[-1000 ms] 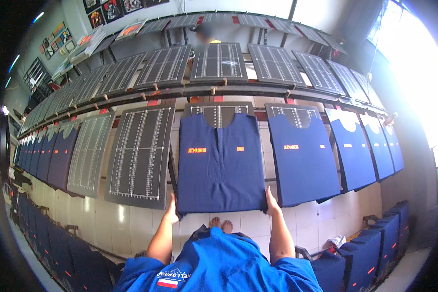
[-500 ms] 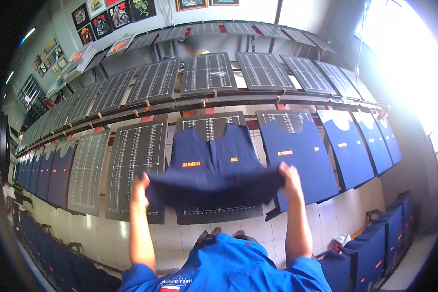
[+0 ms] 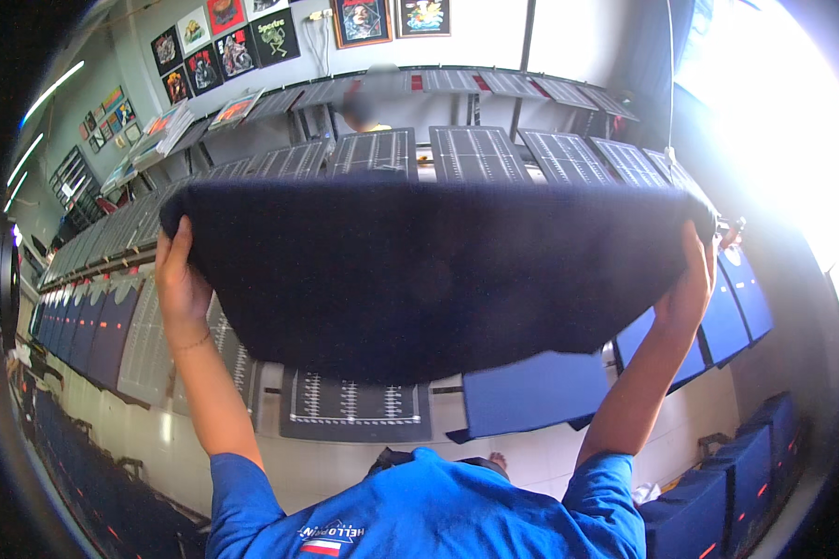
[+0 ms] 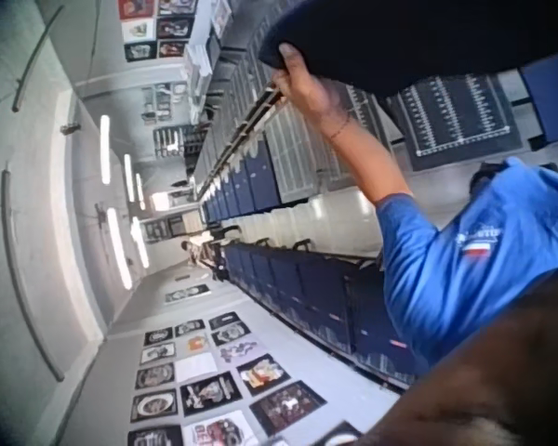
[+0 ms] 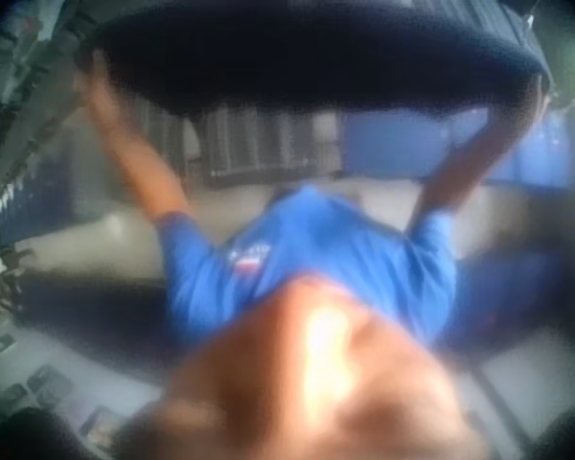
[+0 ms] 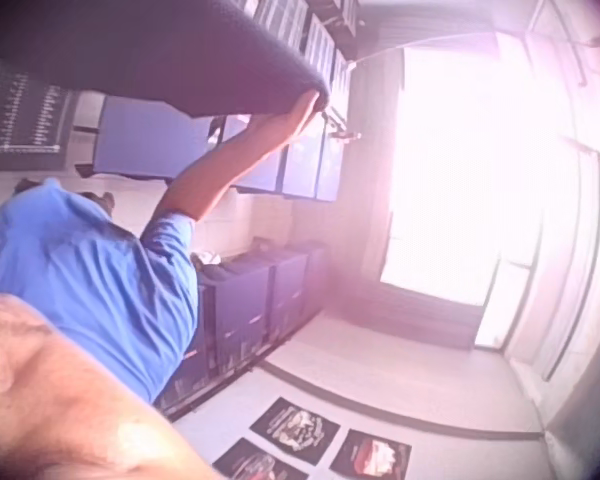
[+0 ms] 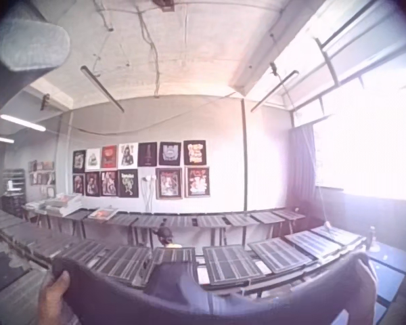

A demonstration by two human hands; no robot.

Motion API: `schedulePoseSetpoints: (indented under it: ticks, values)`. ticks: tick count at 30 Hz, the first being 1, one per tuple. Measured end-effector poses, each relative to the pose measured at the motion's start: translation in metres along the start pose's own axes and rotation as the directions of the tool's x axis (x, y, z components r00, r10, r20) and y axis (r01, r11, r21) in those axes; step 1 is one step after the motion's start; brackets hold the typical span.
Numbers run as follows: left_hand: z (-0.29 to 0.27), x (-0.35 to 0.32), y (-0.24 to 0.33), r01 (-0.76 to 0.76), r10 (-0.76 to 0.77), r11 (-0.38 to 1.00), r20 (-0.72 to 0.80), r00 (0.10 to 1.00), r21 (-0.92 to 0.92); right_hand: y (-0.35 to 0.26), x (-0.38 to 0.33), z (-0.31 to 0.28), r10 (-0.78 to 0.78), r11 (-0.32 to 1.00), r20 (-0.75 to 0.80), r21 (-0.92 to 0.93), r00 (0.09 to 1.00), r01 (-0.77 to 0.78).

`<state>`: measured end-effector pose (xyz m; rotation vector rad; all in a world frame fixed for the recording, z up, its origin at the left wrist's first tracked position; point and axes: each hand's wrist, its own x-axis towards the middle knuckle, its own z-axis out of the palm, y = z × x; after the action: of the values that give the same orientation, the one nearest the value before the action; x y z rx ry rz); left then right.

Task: The person lifts printed navy blue garments from individual printing boards by hand and carries them while walking through the workshop.

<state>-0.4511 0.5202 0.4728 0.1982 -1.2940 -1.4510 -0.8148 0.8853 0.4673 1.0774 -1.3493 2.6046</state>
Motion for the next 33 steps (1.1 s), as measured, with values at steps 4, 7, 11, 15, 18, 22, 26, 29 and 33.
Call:
schedulePoseSetpoints:
  ticks: [4,7,11,15,18,22,26,29,33]
  values:
    - [0.100,-0.022,-0.046,0.321,-0.323,0.946,-0.055,0.945,-0.049,-0.005,0.039,-0.056,0.241,0.902,-0.266,-0.293,0.933,-0.316]
    - [0.108,-0.011,-0.137,0.469,-0.469,0.883,0.010,0.883,-0.002,0.055,0.085,-0.164,0.177,0.787,-0.093,-0.584,0.980,-0.197]
    - [0.156,-0.005,-0.199,0.451,-0.447,0.893,-0.120,0.886,-0.001,0.078,0.119,-0.205,0.455,0.834,-0.234,-0.226,0.859,-0.504]
    - [0.202,-0.012,-0.141,0.409,-0.425,0.890,-0.042,0.904,-0.202,0.028,0.134,-0.198,0.504,0.861,0.017,0.069,0.863,-0.504]
    - [0.223,-0.049,-0.119,0.396,-0.416,0.902,-0.100,0.904,-0.174,0.005,0.121,-0.216,0.493,0.870,-0.095,0.023,0.865,-0.493]
    - [0.205,-0.130,-0.142,0.492,-0.451,0.860,-0.248,0.858,0.137,0.027,0.064,-0.267,0.605,0.670,-0.318,-0.294,0.730,-0.682]
    - [0.167,-0.230,-0.213,0.626,-0.602,0.748,-0.174,0.780,0.220,0.096,-0.034,-0.343,0.768,0.448,-0.332,-0.331,0.547,-0.830]
    - [0.135,-0.317,-0.278,0.767,-0.640,0.590,-0.433,0.635,0.253,0.145,-0.121,-0.408,0.796,0.325,-0.413,-0.325,0.443,-0.888]
    - [0.092,-0.402,-0.312,0.769,-0.712,0.559,-0.295,0.637,0.310,0.151,-0.201,-0.447,0.874,0.298,-0.325,-0.228,0.361,-0.927]
